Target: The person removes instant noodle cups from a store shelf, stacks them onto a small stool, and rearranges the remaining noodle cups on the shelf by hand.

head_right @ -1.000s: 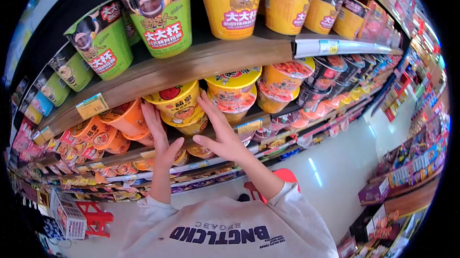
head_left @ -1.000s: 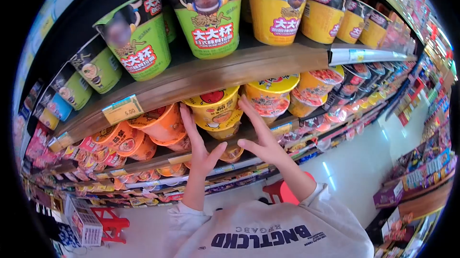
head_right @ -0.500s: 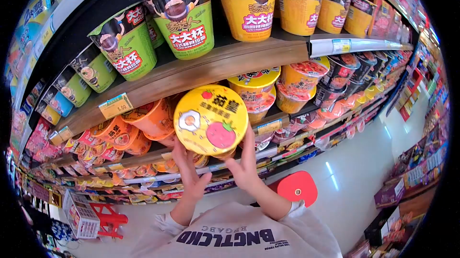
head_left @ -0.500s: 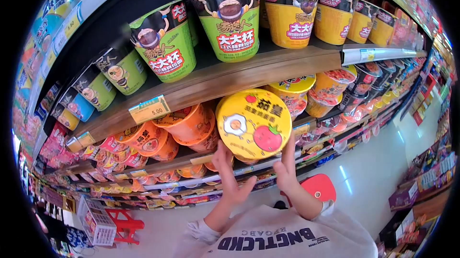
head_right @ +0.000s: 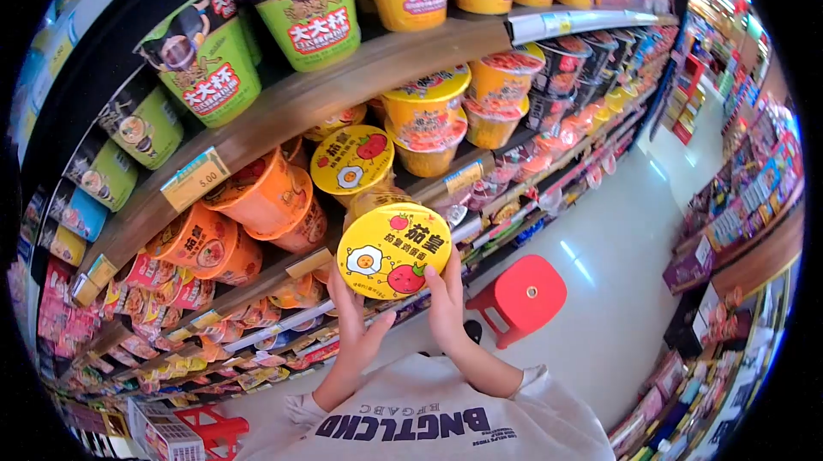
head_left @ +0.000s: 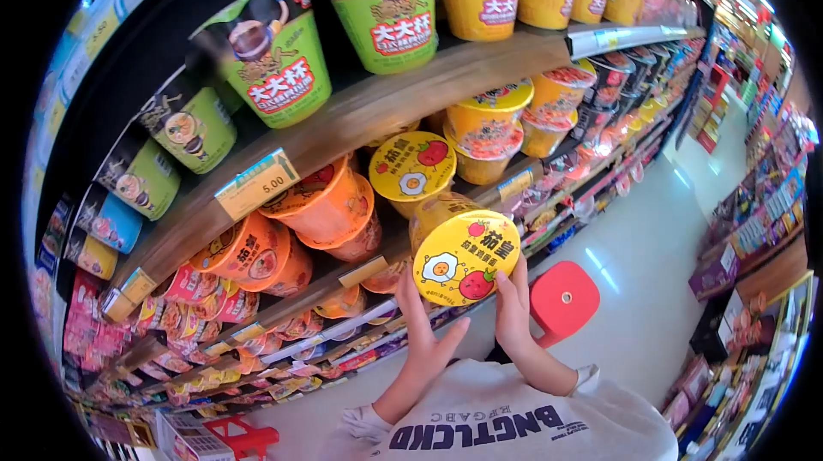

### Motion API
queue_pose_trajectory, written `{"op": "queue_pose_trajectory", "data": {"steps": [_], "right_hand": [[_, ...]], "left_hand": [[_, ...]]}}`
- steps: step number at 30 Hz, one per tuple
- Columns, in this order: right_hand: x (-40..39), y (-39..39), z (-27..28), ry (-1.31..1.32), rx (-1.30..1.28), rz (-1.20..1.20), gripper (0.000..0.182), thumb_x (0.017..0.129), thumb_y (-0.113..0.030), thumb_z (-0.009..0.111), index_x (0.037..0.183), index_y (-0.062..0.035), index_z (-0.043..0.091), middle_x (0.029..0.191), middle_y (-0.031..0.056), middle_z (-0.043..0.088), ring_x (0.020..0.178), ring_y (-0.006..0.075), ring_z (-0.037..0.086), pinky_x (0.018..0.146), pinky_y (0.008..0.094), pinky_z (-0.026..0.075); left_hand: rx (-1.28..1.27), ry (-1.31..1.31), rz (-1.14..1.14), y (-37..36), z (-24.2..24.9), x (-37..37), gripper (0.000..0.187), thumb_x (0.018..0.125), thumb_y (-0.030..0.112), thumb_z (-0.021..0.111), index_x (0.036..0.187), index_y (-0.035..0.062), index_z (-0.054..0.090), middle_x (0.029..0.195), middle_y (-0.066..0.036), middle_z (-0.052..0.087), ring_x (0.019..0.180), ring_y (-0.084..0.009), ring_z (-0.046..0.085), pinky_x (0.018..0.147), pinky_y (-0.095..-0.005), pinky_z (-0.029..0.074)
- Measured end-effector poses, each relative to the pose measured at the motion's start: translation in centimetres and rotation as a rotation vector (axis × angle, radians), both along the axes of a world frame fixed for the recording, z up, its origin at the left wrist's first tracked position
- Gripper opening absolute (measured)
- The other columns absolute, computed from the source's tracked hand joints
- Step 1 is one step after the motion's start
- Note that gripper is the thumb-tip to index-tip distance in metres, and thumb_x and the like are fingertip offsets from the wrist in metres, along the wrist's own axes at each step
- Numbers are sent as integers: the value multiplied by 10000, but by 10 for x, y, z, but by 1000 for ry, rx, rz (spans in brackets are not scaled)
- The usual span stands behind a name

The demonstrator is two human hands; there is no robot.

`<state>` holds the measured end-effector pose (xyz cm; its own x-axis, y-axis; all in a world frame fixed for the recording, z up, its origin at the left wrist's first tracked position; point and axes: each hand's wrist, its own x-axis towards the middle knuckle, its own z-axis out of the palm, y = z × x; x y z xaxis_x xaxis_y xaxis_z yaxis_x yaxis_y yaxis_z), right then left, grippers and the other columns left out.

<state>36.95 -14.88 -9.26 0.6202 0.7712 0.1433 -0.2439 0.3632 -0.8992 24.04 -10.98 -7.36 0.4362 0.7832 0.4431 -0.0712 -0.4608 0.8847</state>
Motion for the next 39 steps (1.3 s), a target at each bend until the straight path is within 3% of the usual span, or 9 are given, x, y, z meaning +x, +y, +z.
{"op": "queue_pose_trajectory", "data": {"steps": [2,5,6,8,26,28,32,36,39], "right_hand": [[-4,-10,-3,33,7,-38,493,915,-166,399,1349,19,254,1329,122,333,1237,188,294,1036,293,203],[-3,-28,-5,-49,-179,-109,540,942,-319,328,1394,-55,196,1332,90,355,1176,194,402,909,317,390],[-3,-32,-7,-41,-189,-135,540,942,-319,328,1394,-55,196,1332,90,355,1176,194,402,909,317,390],[0,-39,-12,-52,-81,-171,498,942,-215,318,1365,27,216,1362,140,307,1267,202,274,1048,306,196],[140,-64,-64,96,-291,-89,545,900,-107,450,1372,13,205,1338,148,354,1261,193,311,1033,290,244],[176,-70,-85,55,-363,-2,534,898,-125,464,1360,17,237,1303,147,401,1241,201,346,1023,292,265],[242,-83,-133,229,-665,41,557,848,-113,510,1334,32,280,1254,149,456,1150,207,443,958,302,351],[292,-116,-280,437,-968,127,562,815,-294,545,1294,-55,374,1183,114,512,1082,207,491,886,333,401],[316,-144,-329,546,-1031,223,557,808,-351,539,1281,-95,396,1188,104,506,1075,222,493,873,373,405]], "left_hand": [[-120,-108,-79,-3,-7,0,934,718,121,662,1403,14,36,1369,-146,114,1299,-266,216,1032,-395,289],[-212,-129,-173,-8,-16,0,923,720,112,660,1411,39,53,1376,-134,121,1290,-262,235,1029,-400,294],[-237,-116,-201,-9,-18,0,922,720,117,662,1413,47,59,1376,-134,125,1290,-263,236,1030,-404,290],[-236,-75,-229,-12,-22,3,925,718,124,667,1414,52,62,1374,-134,131,1291,-263,234,1034,-408,283],[-383,128,-284,-14,-77,125,884,735,96,660,1412,50,95,1352,-143,218,1249,-266,317,1003,-398,322],[-547,142,-337,-10,-110,155,864,752,-14,586,1424,73,49,1347,-137,309,1218,-234,371,1002,-371,310],[-1165,397,-325,-6,-170,212,636,837,247,519,1405,165,246,1210,-45,475,1108,-176,443,961,-334,310],[-1604,318,-507,-20,-254,243,564,849,292,515,1369,190,323,1223,-31,471,1127,-188,423,973,-364,296],[-1699,424,-484,-40,-307,256,545,851,303,511,1357,191,341,1239,-23,460,1143,-196,411,984,-371,286]]}}
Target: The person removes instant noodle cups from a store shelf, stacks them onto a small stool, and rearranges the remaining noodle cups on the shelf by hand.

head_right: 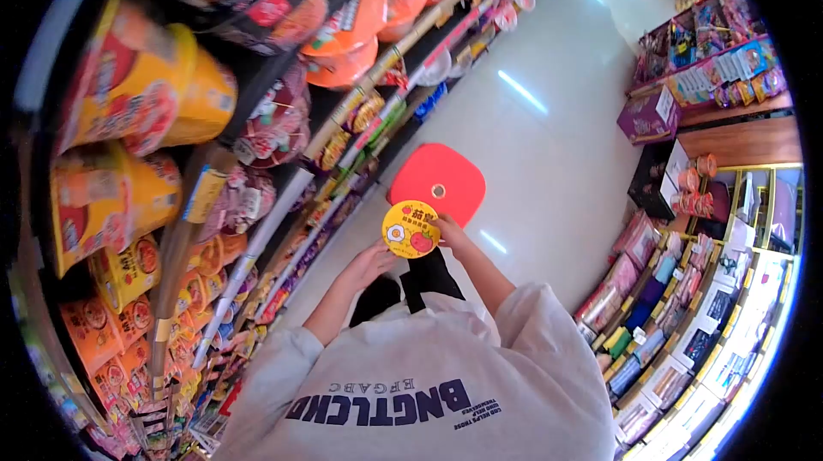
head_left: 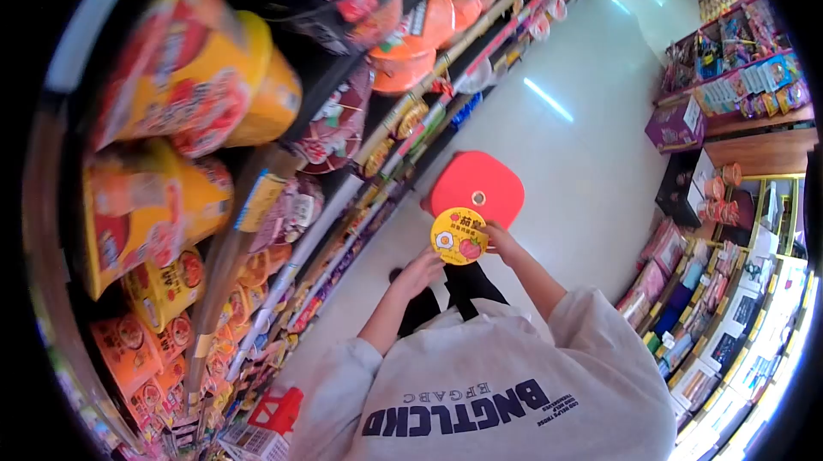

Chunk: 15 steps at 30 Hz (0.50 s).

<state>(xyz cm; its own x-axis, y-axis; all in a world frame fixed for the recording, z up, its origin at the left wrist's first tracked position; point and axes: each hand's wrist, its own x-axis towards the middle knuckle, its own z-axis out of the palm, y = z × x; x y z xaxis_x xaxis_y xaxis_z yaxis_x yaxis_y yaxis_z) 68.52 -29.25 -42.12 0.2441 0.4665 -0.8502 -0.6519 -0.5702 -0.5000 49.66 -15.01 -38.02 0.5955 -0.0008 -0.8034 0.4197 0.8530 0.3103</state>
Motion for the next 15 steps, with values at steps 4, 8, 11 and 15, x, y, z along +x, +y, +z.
{"op": "queue_pose_trajectory", "data": {"steps": [4,8,11,15], "right_hand": [[14,-19,-41,80,-92,-13,550,799,-328,538,1278,-98,397,1200,104,496,1083,246,487,888,406,395],[24,-19,-63,103,-90,-80,543,801,-285,521,1293,-107,379,1236,111,461,1141,266,430,906,432,372],[32,-5,-75,90,-69,-118,570,803,-271,516,1332,-137,350,1244,118,447,1171,270,388,905,441,362],[40,11,-84,-25,-34,10,626,823,-286,494,1389,-130,276,1211,85,480,1066,212,469,858,376,395]], "left_hand": [[11,166,-167,-16,-35,19,516,821,346,549,1276,138,420,1222,-57,468,1151,-201,406,949,-383,328],[74,306,-235,-18,-83,48,469,778,344,578,1172,106,492,1172,-88,501,1126,-192,433,868,-364,373],[195,330,-162,-7,-106,65,532,774,320,573,1239,92,456,1203,-87,492,1134,-190,432,889,-361,353],[307,309,17,9,-84,84,614,770,296,565,1312,66,389,1261,-84,465,1176,-193,409,947,-398,320]]}}
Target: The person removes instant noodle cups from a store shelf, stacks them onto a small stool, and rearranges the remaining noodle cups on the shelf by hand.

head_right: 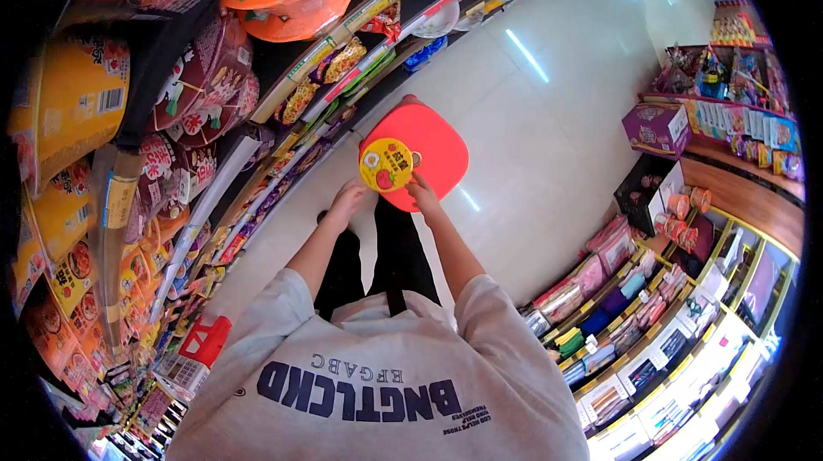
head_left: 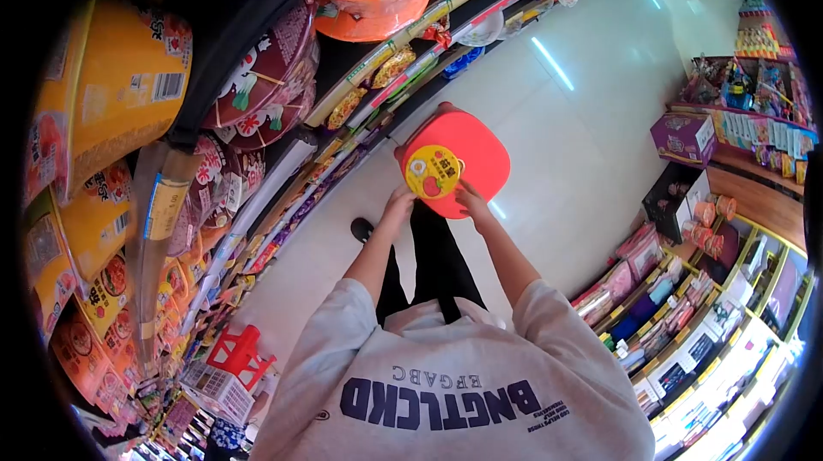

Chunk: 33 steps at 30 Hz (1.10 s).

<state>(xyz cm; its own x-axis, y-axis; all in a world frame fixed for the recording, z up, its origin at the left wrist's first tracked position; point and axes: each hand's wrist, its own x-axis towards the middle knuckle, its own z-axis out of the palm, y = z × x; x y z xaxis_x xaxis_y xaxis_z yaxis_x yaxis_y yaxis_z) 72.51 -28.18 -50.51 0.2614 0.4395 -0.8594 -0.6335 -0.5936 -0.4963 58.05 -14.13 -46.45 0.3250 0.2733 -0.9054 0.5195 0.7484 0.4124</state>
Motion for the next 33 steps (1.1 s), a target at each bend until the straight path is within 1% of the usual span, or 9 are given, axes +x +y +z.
{"op": "queue_pose_trajectory", "data": {"steps": [3,5,9,15,18,21,24,28,33], "right_hand": [[-3,3,-17,-70,-33,202,622,811,-302,516,1372,-118,322,1194,96,510,1048,207,495,836,347,412],[-7,-2,-34,-168,-66,378,631,778,-260,583,1301,26,377,1169,167,524,1056,247,518,900,326,393],[-10,-15,-50,-120,-13,531,638,773,-282,593,1294,14,372,1207,212,500,1078,277,519,918,374,398],[18,29,-14,-982,-261,607,733,754,-291,623,1345,-86,242,1139,259,503,1006,423,521,817,477,458],[47,73,-15,-888,-309,645,706,785,-329,574,1362,-142,212,1187,236,472,973,409,553,815,486,465],[56,98,-20,-275,-410,249,689,804,-324,549,1366,-133,199,1084,237,559,900,403,585,776,466,481],[37,82,-66,-641,-441,455,679,824,-313,514,1372,-106,171,984,245,603,856,390,601,733,452,484],[-44,61,-23,-796,-248,240,730,815,-226,515,1383,-31,100,987,279,577,870,401,583,711,474,465],[-113,15,-22,-751,-128,536,883,748,-160,580,1414,-87,5,1302,255,372,1083,402,474,859,449,433]], "left_hand": [[67,13,-149,1,-1,-11,584,789,277,556,1304,48,402,1287,-104,456,1186,-208,412,971,-350,320],[165,10,-279,-4,-14,-29,565,797,272,551,1295,41,414,1290,-113,457,1180,-211,420,969,-322,327],[296,107,-391,-18,-38,-75,502,808,260,548,1247,28,471,1209,-108,517,1092,-204,483,903,-282,382],[301,174,-286,-24,-49,-158,463,792,288,538,1167,17,543,1188,-169,545,1131,-261,496,962,-318,365],[347,262,-260,-27,-38,-191,470,791,302,537,1175,31,537,1172,-165,556,1106,-270,515,942,-323,383],[319,375,-287,-35,-18,-200,472,790,303,538,1190,53,526,1151,-162,568,1078,-272,533,923,-323,398],[292,411,-325,-50,-18,-207,471,790,300,539,1204,76,512,1115,-159,586,1044,-269,553,906,-323,410],[269,328,-344,-66,-11,-191,475,796,328,529,1204,86,513,1093,-152,597,1033,-274,558,899,-335,416],[293,330,-517,-78,-1,-166,461,799,315,533,1188,68,522,1074,-158,607,1039,-291,559,899,-339,422]]}}
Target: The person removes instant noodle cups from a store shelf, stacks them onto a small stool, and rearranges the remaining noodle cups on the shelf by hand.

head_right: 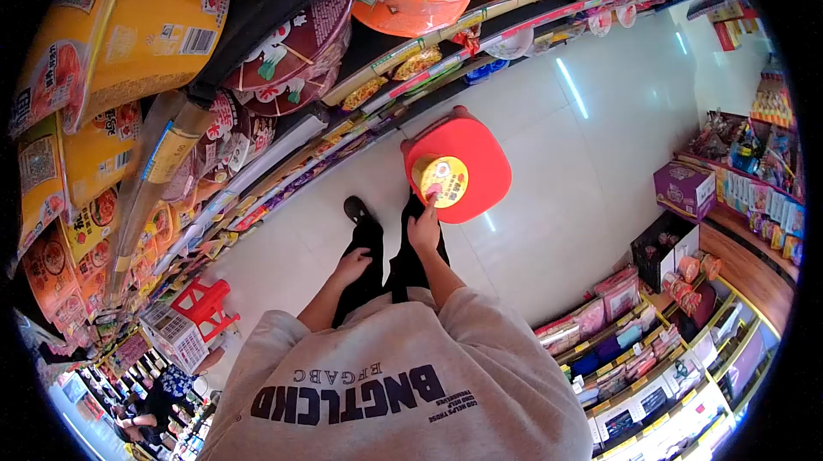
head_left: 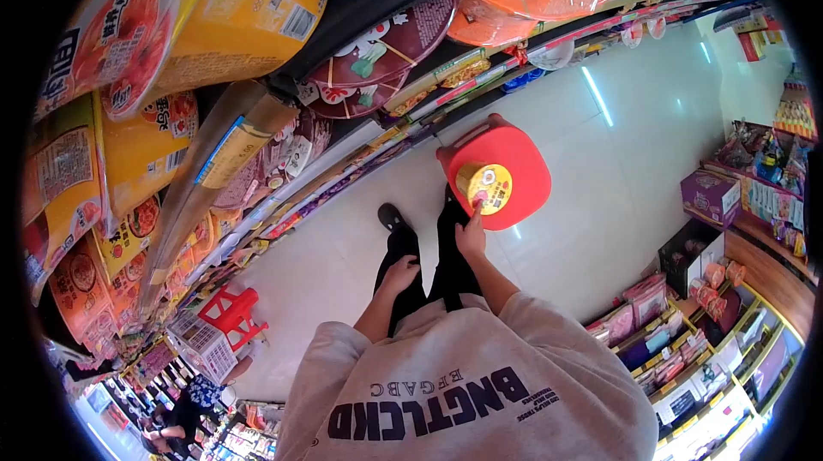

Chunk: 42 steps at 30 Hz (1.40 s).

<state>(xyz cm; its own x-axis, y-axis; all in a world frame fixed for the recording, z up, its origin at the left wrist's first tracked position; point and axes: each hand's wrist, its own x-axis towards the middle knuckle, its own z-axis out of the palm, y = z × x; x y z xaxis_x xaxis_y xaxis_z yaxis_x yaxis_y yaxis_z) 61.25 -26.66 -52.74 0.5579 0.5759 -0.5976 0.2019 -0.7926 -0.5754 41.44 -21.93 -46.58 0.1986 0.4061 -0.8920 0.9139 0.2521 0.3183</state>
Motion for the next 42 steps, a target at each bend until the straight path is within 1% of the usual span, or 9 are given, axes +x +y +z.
{"op": "queue_pose_trajectory", "data": {"steps": [8,13,17,18,24,25,33,35,42], "right_hand": [[42,26,-26,1,-115,229,883,753,-261,569,1416,-84,14,1397,263,204,1191,394,392,886,470,417],[70,54,2,155,-478,651,844,803,-347,494,1403,-19,-1,1156,223,544,1022,369,557,854,437,448],[64,50,22,55,-314,764,435,813,-388,438,952,-30,642,1046,180,608,996,327,575,835,412,455],[63,52,28,109,-402,822,461,810,-353,461,1132,-41,566,1162,170,557,1072,321,536,888,405,432],[37,42,4,103,-84,1125,440,845,-420,424,933,-47,641,948,159,628,913,346,582,818,418,448],[38,48,-26,-68,109,1602,379,863,-356,427,1000,-58,617,1001,156,610,961,333,565,835,412,439],[32,160,122,42,651,1087,324,862,-266,462,1075,-55,583,1081,178,576,991,303,563,862,353,441],[10,177,243,337,590,673,329,865,-217,472,1137,-42,535,1078,156,584,1001,270,562,872,317,428],[-67,191,449,401,1036,671,317,864,-76,518,1168,7,481,1099,109,581,1011,178,552,841,291,434]], "left_hand": [[43,27,32,13,13,-4,464,804,320,532,1189,62,514,1084,-167,598,1028,-295,561,887,-346,426],[81,39,20,23,15,-6,469,802,328,522,1199,80,511,1085,-167,598,1030,-292,559,893,-346,423],[130,-5,34,34,18,6,474,790,346,530,1187,87,520,1073,-160,603,1009,-296,569,878,-343,433],[137,-28,11,39,22,12,477,788,346,530,1187,84,519,1072,-165,601,1010,-297,568,876,-344,434],[471,-198,-36,71,24,32,470,777,289,553,1181,53,506,1119,-202,558,1059,-337,524,924,-374,403],[580,-284,57,80,37,36,462,778,255,557,1189,53,496,1148,-208,535,1080,-342,507,937,-374,392],[1233,-761,296,135,205,79,581,798,138,566,1312,10,328,1218,-145,523,1138,-326,455,975,-392,327],[1453,-862,202,141,249,79,655,802,131,544,1349,-25,220,1279,-142,485,1177,-352,423,1008,-423,276],[1971,-884,310,158,368,7,725,828,306,525,1368,-18,164,1398,-230,279,1320,-363,205,1064,-474,87]]}}
